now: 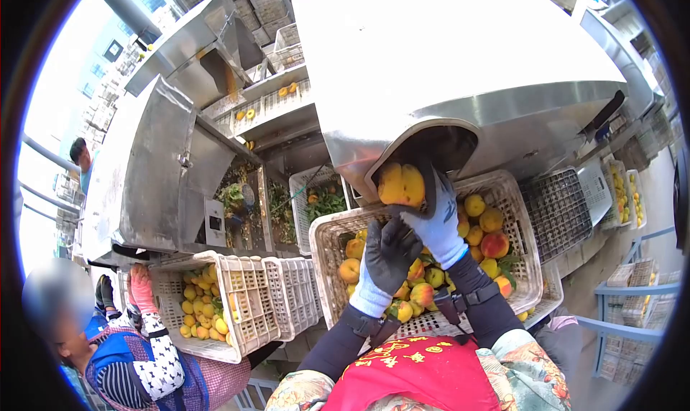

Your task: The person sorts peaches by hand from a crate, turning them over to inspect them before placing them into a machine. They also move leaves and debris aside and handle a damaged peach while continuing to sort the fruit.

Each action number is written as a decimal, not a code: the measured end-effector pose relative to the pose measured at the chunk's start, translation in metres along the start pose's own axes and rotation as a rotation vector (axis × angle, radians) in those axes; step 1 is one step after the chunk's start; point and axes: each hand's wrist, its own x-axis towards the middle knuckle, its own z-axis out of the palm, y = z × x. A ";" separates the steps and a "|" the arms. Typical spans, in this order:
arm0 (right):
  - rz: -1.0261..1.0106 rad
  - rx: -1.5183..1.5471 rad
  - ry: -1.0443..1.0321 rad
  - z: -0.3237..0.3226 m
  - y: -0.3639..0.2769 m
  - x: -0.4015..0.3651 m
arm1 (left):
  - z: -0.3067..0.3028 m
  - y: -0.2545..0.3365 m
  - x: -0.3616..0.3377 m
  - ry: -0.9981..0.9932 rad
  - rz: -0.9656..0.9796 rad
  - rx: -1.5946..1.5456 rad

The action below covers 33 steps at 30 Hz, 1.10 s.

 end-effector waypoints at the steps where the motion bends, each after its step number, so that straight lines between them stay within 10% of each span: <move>1: 0.006 0.001 0.005 0.003 0.008 0.004 | -0.006 0.001 -0.003 0.083 -0.020 0.051; 17: -0.102 -0.603 -0.226 0.030 0.058 0.049 | -0.041 0.027 -0.026 0.276 0.107 0.345; 22: 0.191 0.507 0.354 -0.013 -0.001 0.074 | -0.071 0.041 -0.003 0.423 0.193 0.379; 27: 0.255 0.245 0.021 -0.015 0.016 -0.022 | -0.097 0.034 0.001 0.615 0.149 0.539; 29: 0.509 0.326 -0.186 0.013 0.052 -0.062 | -0.124 0.021 0.011 0.649 0.222 0.844; 30: 0.157 -0.384 -0.437 0.042 0.098 -0.106 | -0.138 0.010 0.016 0.651 0.320 1.044; 33: 0.700 -0.033 -0.542 0.080 0.091 -0.110 | -0.138 -0.014 0.011 0.516 -0.006 2.610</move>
